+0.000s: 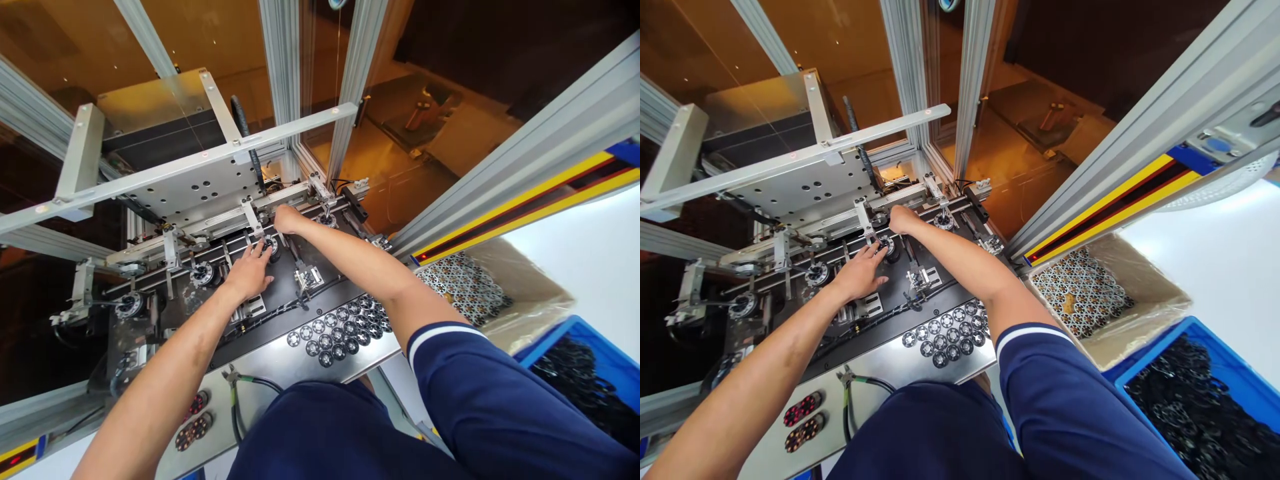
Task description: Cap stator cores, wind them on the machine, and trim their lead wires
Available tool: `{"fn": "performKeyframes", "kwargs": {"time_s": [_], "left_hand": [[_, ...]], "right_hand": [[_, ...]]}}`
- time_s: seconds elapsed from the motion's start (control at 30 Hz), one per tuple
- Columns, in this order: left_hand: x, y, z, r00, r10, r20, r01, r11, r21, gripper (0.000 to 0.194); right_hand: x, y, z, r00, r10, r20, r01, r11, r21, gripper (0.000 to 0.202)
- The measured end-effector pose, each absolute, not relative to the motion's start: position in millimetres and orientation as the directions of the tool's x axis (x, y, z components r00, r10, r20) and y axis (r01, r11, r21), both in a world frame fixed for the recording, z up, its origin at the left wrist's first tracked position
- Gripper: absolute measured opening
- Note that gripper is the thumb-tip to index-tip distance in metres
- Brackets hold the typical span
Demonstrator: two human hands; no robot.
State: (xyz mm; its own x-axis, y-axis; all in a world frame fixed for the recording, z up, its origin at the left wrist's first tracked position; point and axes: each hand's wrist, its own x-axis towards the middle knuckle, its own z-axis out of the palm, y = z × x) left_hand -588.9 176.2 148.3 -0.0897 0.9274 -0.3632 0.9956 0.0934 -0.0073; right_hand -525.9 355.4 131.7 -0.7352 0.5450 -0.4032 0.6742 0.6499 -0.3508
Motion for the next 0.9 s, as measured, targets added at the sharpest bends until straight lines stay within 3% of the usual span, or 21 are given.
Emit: {"fn": "performKeyframes", "kwargs": {"time_s": [0.2,0.4,0.53,0.63,0.77,0.9], "left_hand": [[-587,179,150,-0.090,0.921,-0.380,0.995,0.098,0.002,0.081],[-588,181,148,-0.079,0.922,-0.378,0.995,0.094,0.021,0.084],[-595,173,150,-0.041,0.935,-0.352,0.996,0.066,0.061,0.083],[-594,170,161,-0.011,0.958,-0.288,0.995,0.039,0.092,0.068],[-571,199,175,0.070,0.981,-0.183,0.991,-0.047,0.125,0.050],[-535,255,164,0.188,0.971,-0.150,0.979,-0.172,0.110,0.055]], "right_hand": [[-511,343,124,-0.723,0.552,-0.415,0.685,0.497,-0.532,0.028],[-507,328,136,-0.717,0.587,-0.376,0.682,0.478,-0.554,0.028],[-479,314,161,-0.756,0.606,-0.249,0.629,0.567,-0.531,0.031],[-433,322,179,-0.779,0.600,-0.182,0.603,0.635,-0.483,0.028],[-374,365,191,-0.675,0.701,-0.230,0.732,0.600,-0.321,0.023],[-362,404,184,-0.628,0.718,-0.301,0.778,0.583,-0.234,0.026]]}}
